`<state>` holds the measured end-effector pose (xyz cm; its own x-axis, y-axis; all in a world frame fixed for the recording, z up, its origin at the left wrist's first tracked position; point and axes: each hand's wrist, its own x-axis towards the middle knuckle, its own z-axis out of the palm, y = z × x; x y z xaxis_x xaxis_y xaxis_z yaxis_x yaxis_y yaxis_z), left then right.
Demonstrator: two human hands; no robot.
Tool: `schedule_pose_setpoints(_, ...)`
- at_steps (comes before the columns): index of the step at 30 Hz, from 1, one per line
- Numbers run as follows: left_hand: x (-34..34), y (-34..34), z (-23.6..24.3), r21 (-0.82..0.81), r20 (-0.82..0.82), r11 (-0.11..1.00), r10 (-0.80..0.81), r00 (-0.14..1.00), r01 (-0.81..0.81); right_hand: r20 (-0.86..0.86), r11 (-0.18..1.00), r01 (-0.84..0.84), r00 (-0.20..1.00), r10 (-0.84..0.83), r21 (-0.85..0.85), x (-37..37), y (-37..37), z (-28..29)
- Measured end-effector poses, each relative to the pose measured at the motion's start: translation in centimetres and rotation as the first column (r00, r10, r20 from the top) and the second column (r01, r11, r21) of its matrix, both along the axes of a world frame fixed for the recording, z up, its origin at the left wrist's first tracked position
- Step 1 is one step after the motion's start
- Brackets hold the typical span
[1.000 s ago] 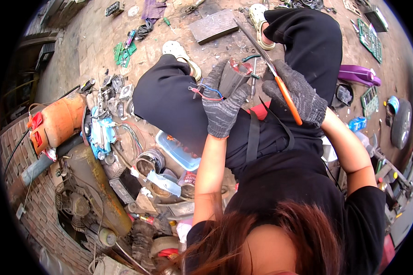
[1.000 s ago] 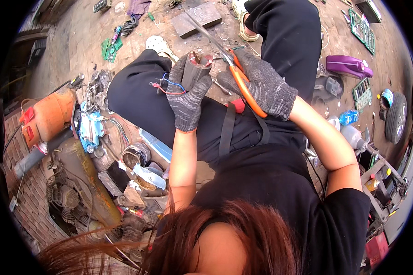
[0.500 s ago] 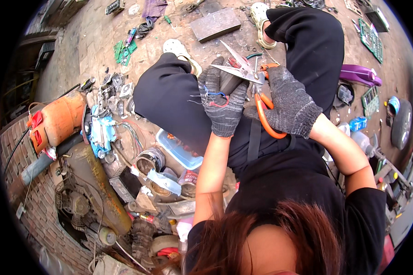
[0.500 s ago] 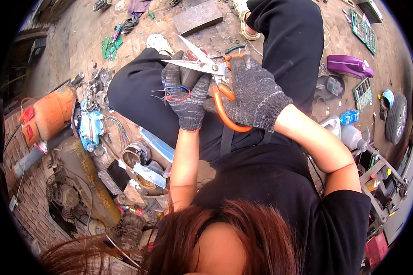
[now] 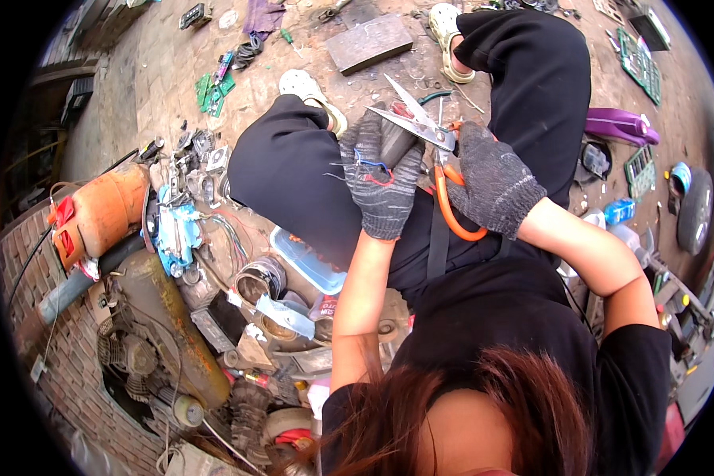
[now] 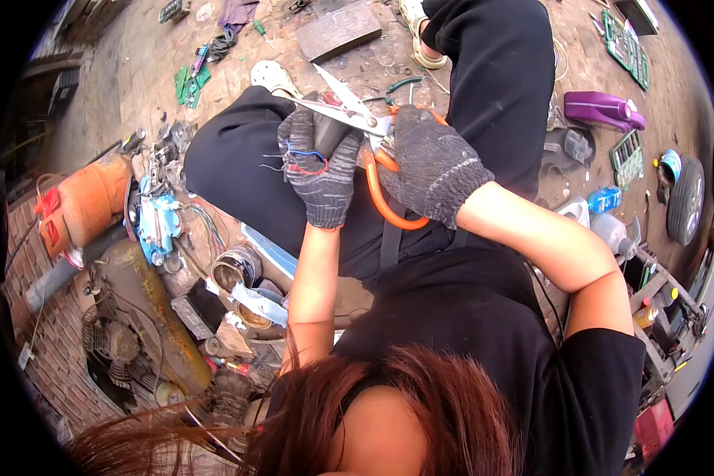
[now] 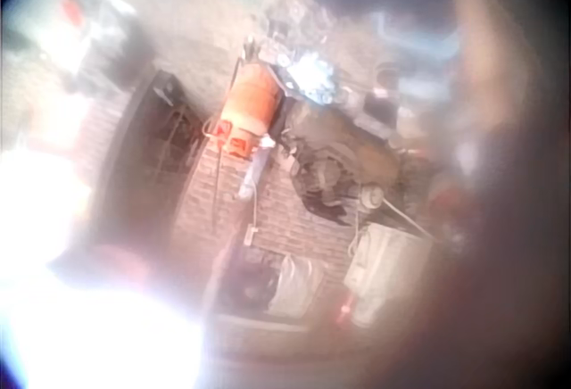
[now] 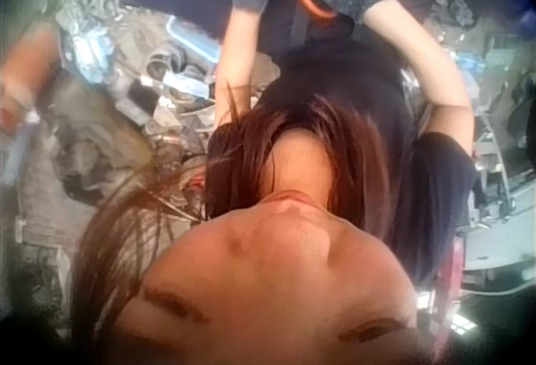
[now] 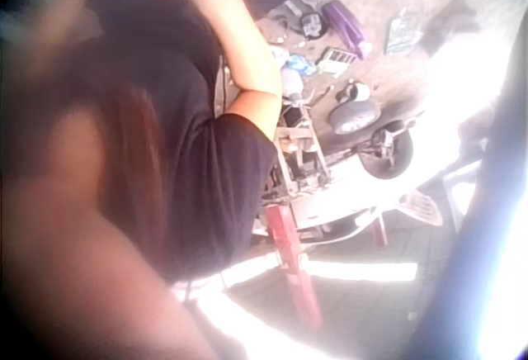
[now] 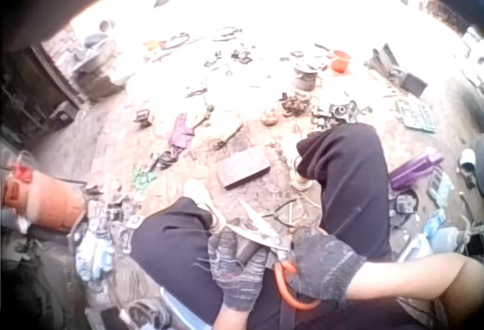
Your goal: The person sits on the floor and uses shears to cut the casing of a small electric motor. They pry open the metal housing, remove the internal copper windings, and place them into a nearby container. The person then cuts the attached wires and sets the shears aside.
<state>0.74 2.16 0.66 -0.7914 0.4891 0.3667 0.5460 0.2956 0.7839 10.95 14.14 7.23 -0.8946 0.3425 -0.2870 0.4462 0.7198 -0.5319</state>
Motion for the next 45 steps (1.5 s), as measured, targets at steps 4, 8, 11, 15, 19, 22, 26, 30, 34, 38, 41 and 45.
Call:
schedule_pose_setpoints(4,0.1,-0.1,-0.3,-0.038,-0.036,0.999,0.024,0.999,-0.025,0.019,0.993,-0.111,0.994,0.110,0.050,-0.1,0.1,-0.8)
schedule_pose_setpoints(8,0.1,0.1,-0.2,-0.045,-0.013,0.997,0.057,0.998,-0.057,0.060,0.999,-0.038,0.997,0.038,-0.003,-0.9,0.1,-0.3)
schedule_pose_setpoints(11,0.1,0.5,-0.2,-0.031,0.048,0.997,0.076,0.996,-0.074,-0.033,0.999,0.021,0.999,-0.021,0.026,-0.6,0.0,-2.4)
schedule_pose_setpoints(15,0.7,0.6,0.5,-0.103,-0.090,0.993,-0.068,0.994,0.059,0.026,0.992,0.093,0.995,-0.091,-0.086,-1.8,1.0,-2.4)
schedule_pose_setpoints(19,0.4,0.8,-1.6,0.337,0.489,0.938,-0.252,0.835,0.085,-0.235,0.970,0.005,0.970,-0.064,-0.242,-1.4,3.0,-4.6)
schedule_pose_setpoints(22,0.1,0.6,-0.5,0.404,0.535,0.905,-0.349,0.770,0.129,-0.446,0.949,-0.273,0.838,0.314,0.156,0.1,5.7,-5.0)
schedule_pose_setpoints(26,-0.2,-0.2,-0.4,0.463,0.595,0.872,-0.437,0.674,0.158,-0.422,0.971,-0.154,0.904,0.064,-0.184,0.4,6.1,-2.0)
schedule_pose_setpoints(30,-0.1,-0.2,-0.4,0.466,0.575,0.864,-0.458,0.678,0.189,-0.347,0.932,0.011,0.926,-0.147,-0.363,0.7,4.5,-0.5)
schedule_pose_setpoints(34,-0.5,0.2,-0.2,0.449,0.551,0.867,-0.458,0.698,0.214,-0.279,0.913,0.001,0.952,-0.126,-0.409,1.0,4.3,-1.3)
schedule_pose_setpoints(38,-0.6,0.2,0.5,0.317,0.445,0.914,-0.381,0.810,0.255,-0.307,0.960,-0.014,0.949,-0.076,-0.279,1.5,4.0,-0.9)
schedule_pose_setpoints(41,-0.6,0.4,1.2,0.141,0.195,0.958,-0.275,0.942,0.250,-0.312,0.981,-0.002,0.948,-0.059,-0.192,1.6,3.4,0.5)
schedule_pose_setpoints(45,-0.3,0.5,1.0,0.040,-0.016,0.989,-0.143,0.990,0.143,-0.232,0.982,-0.018,0.972,-0.026,-0.188,1.6,3.3,1.7)
